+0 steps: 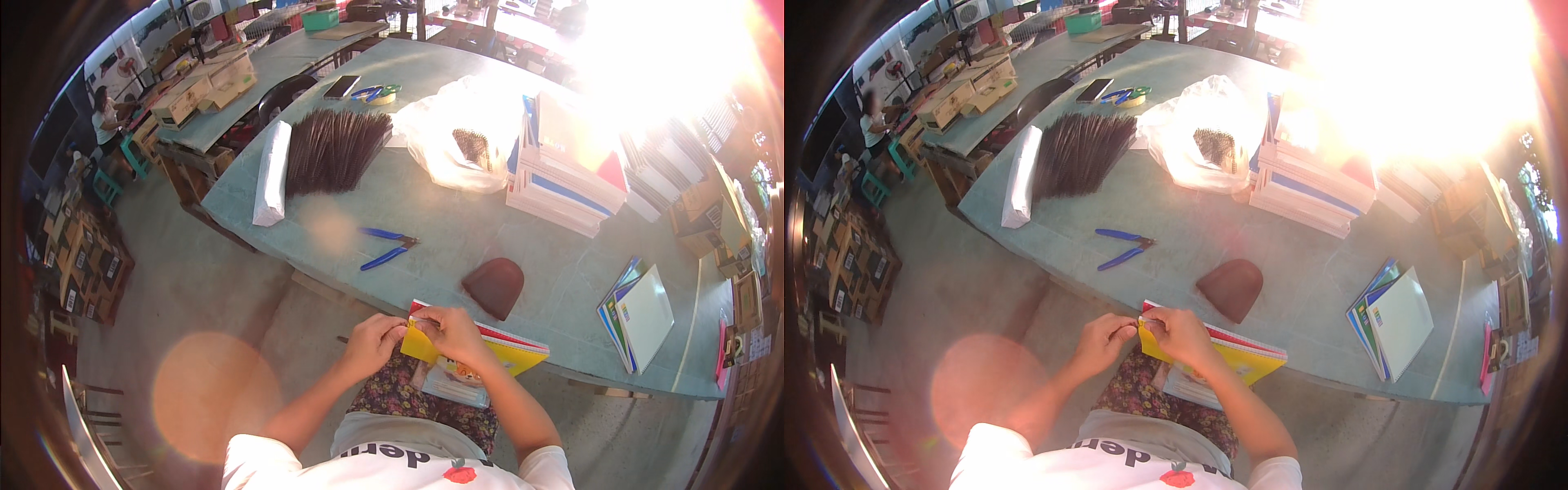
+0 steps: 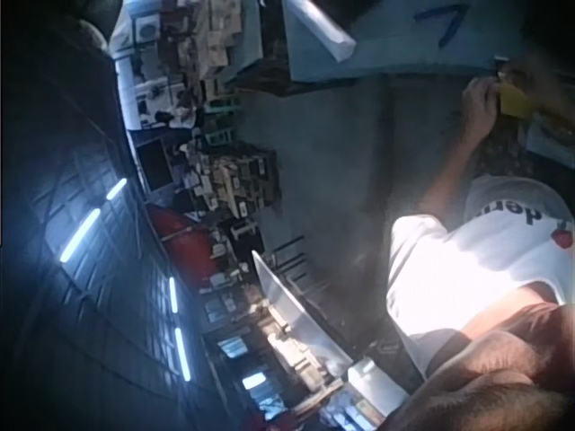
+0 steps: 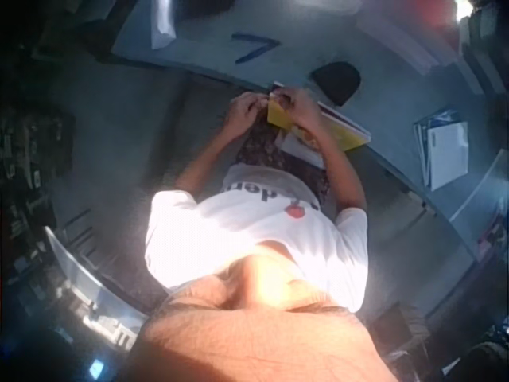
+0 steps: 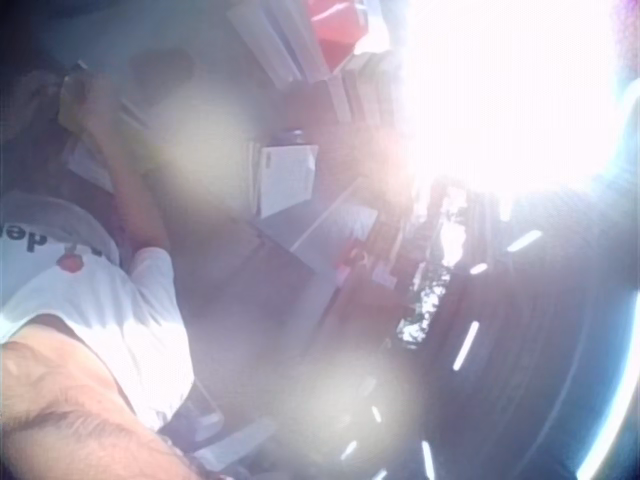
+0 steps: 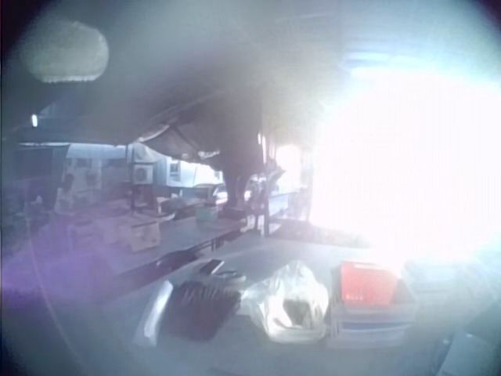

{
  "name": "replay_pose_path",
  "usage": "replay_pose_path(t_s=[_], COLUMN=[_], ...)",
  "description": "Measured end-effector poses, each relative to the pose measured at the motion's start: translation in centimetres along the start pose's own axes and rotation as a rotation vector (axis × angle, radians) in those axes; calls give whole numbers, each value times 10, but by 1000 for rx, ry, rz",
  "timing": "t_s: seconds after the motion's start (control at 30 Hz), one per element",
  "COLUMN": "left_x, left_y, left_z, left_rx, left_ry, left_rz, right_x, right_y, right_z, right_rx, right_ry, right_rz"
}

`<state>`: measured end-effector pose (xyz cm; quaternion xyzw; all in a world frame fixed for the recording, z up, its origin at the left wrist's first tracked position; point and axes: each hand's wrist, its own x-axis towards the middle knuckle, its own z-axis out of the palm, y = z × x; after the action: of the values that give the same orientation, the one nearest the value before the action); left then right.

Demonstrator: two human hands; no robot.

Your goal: The person assembles notebooks by hand at a large table. They pick up covers and paper blocks, align them, and use a small blue tool to secure or trim the spiral binding on multiple notebooks one by one.

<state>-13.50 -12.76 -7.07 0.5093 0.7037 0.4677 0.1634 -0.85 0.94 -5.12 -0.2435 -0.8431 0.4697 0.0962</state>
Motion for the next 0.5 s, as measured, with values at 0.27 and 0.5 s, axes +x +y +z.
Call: replay_pose_path(t_s=[0.27, 0.5], left_x=[6, 23], left_y=[6, 3], left_z=[-2, -9], left_rx=[116, 120], left_ry=[-27, -7], left_rz=[-35, 6], right_x=[-5, -7], right_y=[-7, -10], right_z=[-1, 9], right_rx=[-52, -254], right_ry=[38, 145], right_rz=[-22, -148])
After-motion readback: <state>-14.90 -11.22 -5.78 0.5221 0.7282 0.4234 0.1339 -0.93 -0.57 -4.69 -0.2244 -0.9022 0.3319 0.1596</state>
